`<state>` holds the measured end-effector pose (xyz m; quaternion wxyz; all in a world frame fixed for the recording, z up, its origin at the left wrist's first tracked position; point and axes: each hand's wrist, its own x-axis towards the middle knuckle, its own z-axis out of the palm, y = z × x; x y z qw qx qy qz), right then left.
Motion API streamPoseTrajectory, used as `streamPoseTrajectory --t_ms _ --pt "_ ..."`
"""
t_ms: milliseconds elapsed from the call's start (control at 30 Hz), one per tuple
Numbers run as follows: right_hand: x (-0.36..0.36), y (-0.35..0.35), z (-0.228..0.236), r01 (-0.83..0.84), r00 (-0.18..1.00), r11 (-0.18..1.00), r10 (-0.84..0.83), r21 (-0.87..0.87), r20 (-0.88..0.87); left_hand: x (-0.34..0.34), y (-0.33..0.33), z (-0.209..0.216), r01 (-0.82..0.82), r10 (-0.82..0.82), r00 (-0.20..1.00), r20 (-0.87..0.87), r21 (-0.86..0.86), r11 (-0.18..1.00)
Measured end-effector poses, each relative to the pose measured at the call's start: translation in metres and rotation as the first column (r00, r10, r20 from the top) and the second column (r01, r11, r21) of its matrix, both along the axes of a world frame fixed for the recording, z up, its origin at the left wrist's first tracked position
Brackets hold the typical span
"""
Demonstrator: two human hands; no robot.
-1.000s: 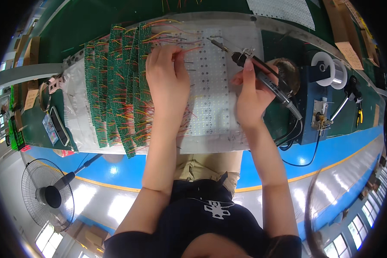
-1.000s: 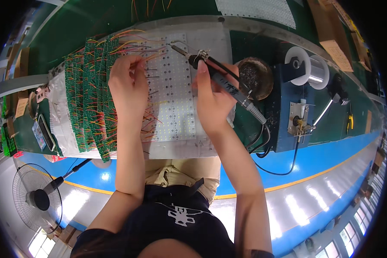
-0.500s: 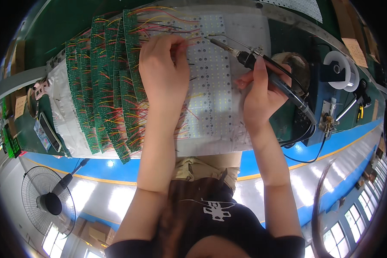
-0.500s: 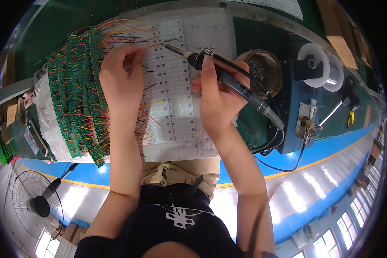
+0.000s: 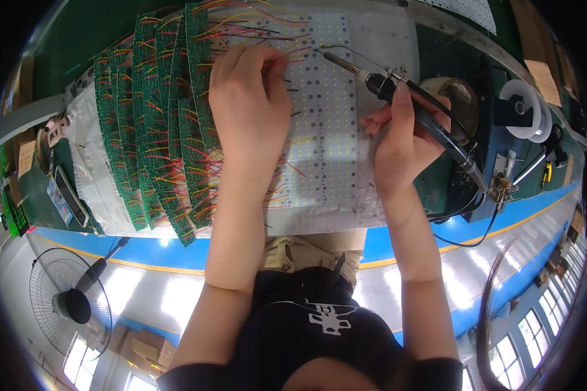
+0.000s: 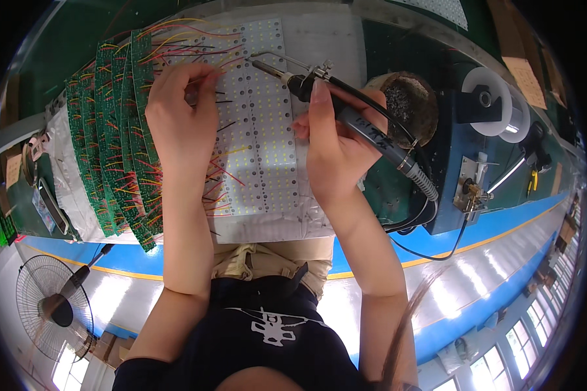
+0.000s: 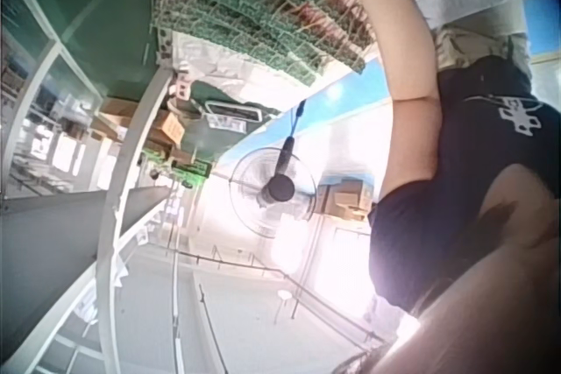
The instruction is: The person untangles wires on circuit boards by hand and solders the wire ends to an LED panel using a soldering iron.
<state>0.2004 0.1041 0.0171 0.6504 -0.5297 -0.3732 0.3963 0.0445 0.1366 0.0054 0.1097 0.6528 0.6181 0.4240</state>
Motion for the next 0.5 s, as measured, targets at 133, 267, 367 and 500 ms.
streamPoseTrajectory --t_ms 133,267,367,500 --pt "-0.0017 -0.0003 0.0004 0.006 0.999 1.0 -0.005 -0.014 0.051 -0.0006 -0.0007 -0.0014 -0.008 0.008 1.0 0.011 -0.005 1.0" --pt "-0.0022 -0.0008 0.0 0.006 0.999 1.0 -0.006 -0.001 0.053 -0.0008 0.0001 -0.0017 -0.01 0.01 1.0 -0.002 -0.003 1.0" --pt "-0.0019 -0.0004 -0.0008 0.002 0.998 1.0 -0.002 -0.005 0.066 -0.0012 0.0002 -0.0025 0.0 0.0 1.0 0.0 0.01 1.0" --pt "-0.0029 0.0 0.001 0.008 0.999 1.0 -0.007 -0.015 0.05 -0.0005 0.0005 -0.0014 -0.006 0.006 1.0 -0.004 0.012 1.0"
